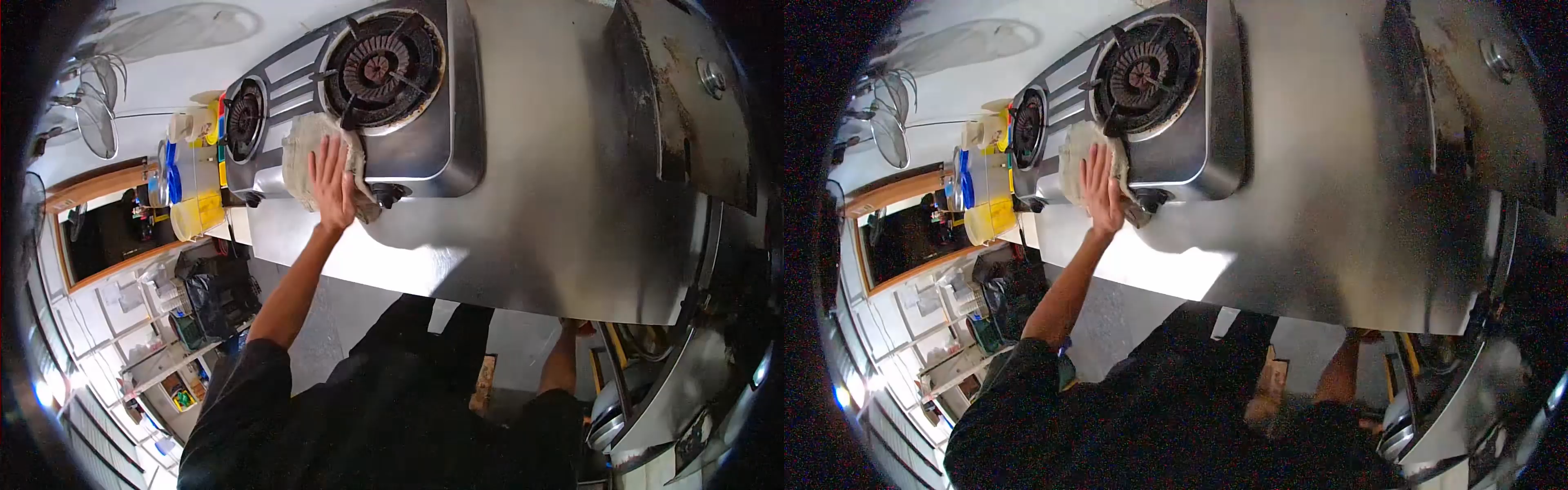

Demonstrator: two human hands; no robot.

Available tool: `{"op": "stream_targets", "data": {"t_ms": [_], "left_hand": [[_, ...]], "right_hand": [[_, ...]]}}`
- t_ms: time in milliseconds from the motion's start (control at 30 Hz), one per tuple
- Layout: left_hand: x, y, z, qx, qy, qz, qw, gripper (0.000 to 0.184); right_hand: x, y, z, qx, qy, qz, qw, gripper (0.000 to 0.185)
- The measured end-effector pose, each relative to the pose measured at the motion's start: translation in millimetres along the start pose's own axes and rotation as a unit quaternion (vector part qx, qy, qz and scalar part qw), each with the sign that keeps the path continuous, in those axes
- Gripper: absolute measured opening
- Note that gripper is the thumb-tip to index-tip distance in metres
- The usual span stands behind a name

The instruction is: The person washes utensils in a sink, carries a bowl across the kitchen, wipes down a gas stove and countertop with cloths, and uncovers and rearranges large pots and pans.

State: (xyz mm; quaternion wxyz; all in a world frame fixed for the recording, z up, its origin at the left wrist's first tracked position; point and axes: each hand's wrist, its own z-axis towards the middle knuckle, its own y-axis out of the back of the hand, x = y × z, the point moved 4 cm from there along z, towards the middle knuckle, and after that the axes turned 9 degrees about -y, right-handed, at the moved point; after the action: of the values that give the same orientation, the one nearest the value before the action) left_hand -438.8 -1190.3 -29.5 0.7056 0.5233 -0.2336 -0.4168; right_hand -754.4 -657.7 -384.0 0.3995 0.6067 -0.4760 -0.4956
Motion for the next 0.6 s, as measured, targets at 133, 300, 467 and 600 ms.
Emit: {"op": "stream_targets", "data": {"t_ms": [133, 300, 467, 600], "left_hand": [[-47.3, -5.4, 4.8, 0.043, -0.056, -0.080, 0.994, 0.043], [-78.9, 4.6, 41.1, 0.140, -0.113, -0.096, 0.979, 0.041], [-93.2, -5.4, 53.9, 0.155, -0.153, -0.063, 0.974, 0.043], [-116.8, -13.4, 71.4, 0.169, -0.203, -0.009, 0.965, 0.042]], "right_hand": [[5.5, 2.3, 0.9, -0.008, 0.002, -0.041, 0.999, 0.061], [6.3, -1.5, -0.5, 0.004, 0.006, -0.011, 1.000, 0.063], [1.6, -6.7, 2.2, -0.008, 0.002, -0.003, 1.000, 0.064], [-6.8, -6.7, 2.4, -0.018, 0.014, -0.008, 1.000, 0.065]]}}
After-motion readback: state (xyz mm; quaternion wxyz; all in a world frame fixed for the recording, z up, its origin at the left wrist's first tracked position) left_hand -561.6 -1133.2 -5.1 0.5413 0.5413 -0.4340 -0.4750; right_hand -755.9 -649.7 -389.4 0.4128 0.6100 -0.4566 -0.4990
